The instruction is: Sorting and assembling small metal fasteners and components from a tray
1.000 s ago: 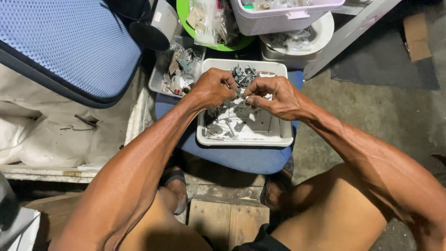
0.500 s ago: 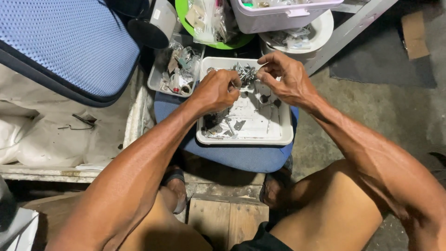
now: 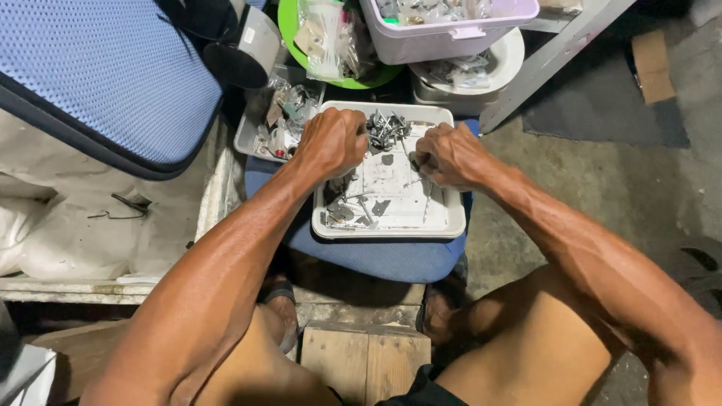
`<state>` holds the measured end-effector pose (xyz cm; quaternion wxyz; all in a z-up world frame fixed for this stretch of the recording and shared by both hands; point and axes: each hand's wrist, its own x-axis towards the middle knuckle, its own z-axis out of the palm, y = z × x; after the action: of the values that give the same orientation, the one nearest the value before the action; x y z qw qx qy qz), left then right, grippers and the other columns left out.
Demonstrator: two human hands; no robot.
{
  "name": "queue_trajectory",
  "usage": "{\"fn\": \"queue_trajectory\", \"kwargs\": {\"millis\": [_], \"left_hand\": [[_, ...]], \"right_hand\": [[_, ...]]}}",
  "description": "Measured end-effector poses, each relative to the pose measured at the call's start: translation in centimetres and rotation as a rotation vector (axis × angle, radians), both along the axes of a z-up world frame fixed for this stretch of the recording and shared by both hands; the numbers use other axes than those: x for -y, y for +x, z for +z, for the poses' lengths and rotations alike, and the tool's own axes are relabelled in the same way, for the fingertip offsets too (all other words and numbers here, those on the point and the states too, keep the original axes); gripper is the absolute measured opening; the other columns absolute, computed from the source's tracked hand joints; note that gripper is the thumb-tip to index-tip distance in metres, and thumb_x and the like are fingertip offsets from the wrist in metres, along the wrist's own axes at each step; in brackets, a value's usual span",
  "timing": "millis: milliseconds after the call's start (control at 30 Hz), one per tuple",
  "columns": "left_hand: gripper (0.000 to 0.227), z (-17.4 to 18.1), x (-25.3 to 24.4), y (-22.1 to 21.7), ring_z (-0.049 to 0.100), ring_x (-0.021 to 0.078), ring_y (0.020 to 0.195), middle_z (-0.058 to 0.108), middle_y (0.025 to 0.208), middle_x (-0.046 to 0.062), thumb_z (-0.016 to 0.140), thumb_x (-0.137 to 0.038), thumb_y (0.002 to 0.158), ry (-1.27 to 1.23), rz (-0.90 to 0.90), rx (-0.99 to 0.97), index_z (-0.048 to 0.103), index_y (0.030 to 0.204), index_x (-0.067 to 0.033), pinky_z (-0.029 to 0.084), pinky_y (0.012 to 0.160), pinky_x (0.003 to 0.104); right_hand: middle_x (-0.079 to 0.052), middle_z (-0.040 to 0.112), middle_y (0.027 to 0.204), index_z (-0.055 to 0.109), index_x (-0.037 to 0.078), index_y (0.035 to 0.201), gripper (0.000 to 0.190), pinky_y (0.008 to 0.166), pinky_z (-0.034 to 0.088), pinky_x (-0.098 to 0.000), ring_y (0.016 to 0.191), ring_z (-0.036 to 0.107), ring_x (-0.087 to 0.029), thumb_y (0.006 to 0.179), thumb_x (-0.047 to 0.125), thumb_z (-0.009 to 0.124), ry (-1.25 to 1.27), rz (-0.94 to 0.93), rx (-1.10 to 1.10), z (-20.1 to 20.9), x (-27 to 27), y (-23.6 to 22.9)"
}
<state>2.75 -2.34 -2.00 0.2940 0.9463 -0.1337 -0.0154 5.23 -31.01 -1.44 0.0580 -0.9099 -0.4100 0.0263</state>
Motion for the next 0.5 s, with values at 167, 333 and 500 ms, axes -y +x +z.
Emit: {"fn": "queue_trajectory", "kwargs": {"millis": [167,333,500], "left_hand": [[0.020,1.6,-0.7,-2.5,0.074,0.0482,0.085,0.072,0.081,0.024,0.063,-0.022,0.090,-0.010,-0.039,-0.046,0.074,0.095,-0.0054,0.058,0.077,0.058],[0.021,2.0,-1.0,-3.4,0.074,0.0482,0.092,0.075,0.089,0.026,0.067,-0.019,0.088,0.115,-0.160,-0.095,0.077,0.101,-0.0056,0.058,0.082,0.059],[0.025,3.3,-0.4,-3.5,0.073,0.0491,0.096,0.075,0.095,0.027,0.067,-0.021,0.090,0.127,-0.212,-0.094,0.077,0.106,-0.0047,0.058,0.085,0.060]], "right_hand": [[-0.015,0.074,0.100,0.070,0.010,0.113,0.033,0.086,0.046,-0.0505,0.100,0.067,-0.038,0.081,0.009,0.076,-0.011,-0.040,-0.180,5.1,-2.9,-2.3],[-0.010,0.075,0.098,0.076,0.015,0.098,0.015,0.086,0.049,-0.0448,0.100,0.069,-0.031,0.085,0.009,0.075,-0.116,-0.046,-0.254,3.7,-3.0,-1.0],[-0.020,0.075,0.099,0.067,0.004,0.116,0.027,0.088,0.055,-0.0513,0.097,0.074,-0.037,0.090,-0.002,0.068,-0.060,-0.230,-0.484,8.3,-5.3,-3.3]]}}
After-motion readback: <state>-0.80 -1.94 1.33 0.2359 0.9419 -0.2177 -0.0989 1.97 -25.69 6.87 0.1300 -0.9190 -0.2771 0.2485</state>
